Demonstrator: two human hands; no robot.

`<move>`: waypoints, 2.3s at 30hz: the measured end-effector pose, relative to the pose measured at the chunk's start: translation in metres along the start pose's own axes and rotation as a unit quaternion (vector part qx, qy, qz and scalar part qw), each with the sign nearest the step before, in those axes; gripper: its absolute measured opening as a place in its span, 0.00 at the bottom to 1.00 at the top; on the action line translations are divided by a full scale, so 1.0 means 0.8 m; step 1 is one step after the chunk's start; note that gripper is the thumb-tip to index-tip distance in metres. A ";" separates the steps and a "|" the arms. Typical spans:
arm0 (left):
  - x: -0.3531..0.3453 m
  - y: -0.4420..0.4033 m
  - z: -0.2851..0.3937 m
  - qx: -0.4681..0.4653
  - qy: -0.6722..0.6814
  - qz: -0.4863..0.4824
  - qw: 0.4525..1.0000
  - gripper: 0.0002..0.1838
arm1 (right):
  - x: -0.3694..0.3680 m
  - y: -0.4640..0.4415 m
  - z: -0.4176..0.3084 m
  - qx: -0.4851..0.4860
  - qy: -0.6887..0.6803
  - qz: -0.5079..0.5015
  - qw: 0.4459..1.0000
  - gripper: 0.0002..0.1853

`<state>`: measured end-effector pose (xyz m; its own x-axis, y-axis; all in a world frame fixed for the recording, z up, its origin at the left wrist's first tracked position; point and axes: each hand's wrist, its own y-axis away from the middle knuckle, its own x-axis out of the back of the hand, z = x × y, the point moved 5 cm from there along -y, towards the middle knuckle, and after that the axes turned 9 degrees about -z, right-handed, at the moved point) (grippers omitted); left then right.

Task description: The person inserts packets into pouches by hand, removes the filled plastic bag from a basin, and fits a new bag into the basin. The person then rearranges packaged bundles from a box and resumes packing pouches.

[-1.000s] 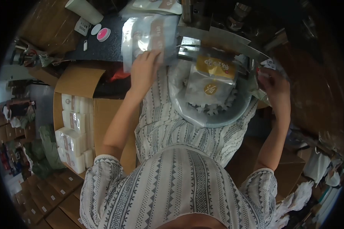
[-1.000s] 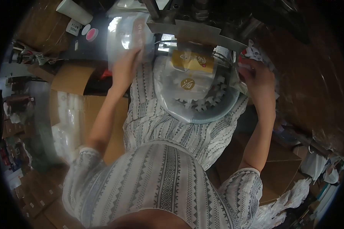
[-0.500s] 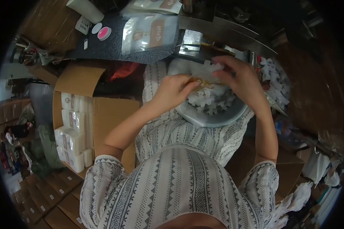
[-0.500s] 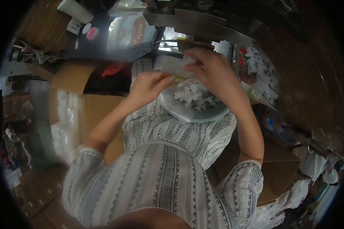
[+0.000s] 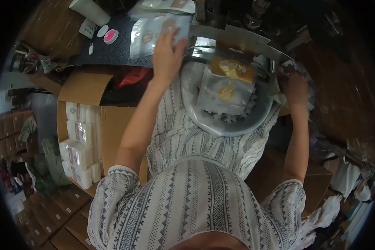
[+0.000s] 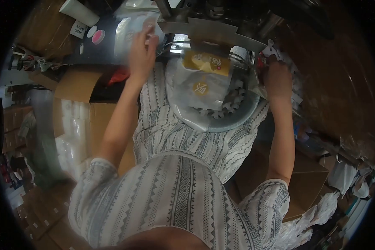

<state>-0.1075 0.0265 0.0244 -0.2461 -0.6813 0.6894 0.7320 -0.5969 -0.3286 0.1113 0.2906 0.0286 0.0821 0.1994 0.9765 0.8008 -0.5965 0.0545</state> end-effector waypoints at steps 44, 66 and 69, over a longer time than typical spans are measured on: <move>-0.115 0.030 0.038 0.276 0.477 -0.287 0.783 0.15 | -0.058 0.123 -0.159 0.334 -0.197 -0.199 0.900 0.29; -0.025 0.026 -0.070 -0.065 -0.274 -0.115 0.953 0.41 | -0.271 0.120 -0.099 0.151 0.010 -0.272 0.950 0.25; -0.024 0.040 -0.063 -0.076 -0.256 -0.089 0.959 0.41 | -0.145 0.140 -0.086 0.145 -0.230 -0.374 0.887 0.16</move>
<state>-0.1109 -0.0007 -0.0319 0.0142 -0.2873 0.9577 0.5971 -0.7659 -0.2386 0.1506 0.1473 -0.0642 -0.3565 0.7905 0.4980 0.8470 0.0484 0.5294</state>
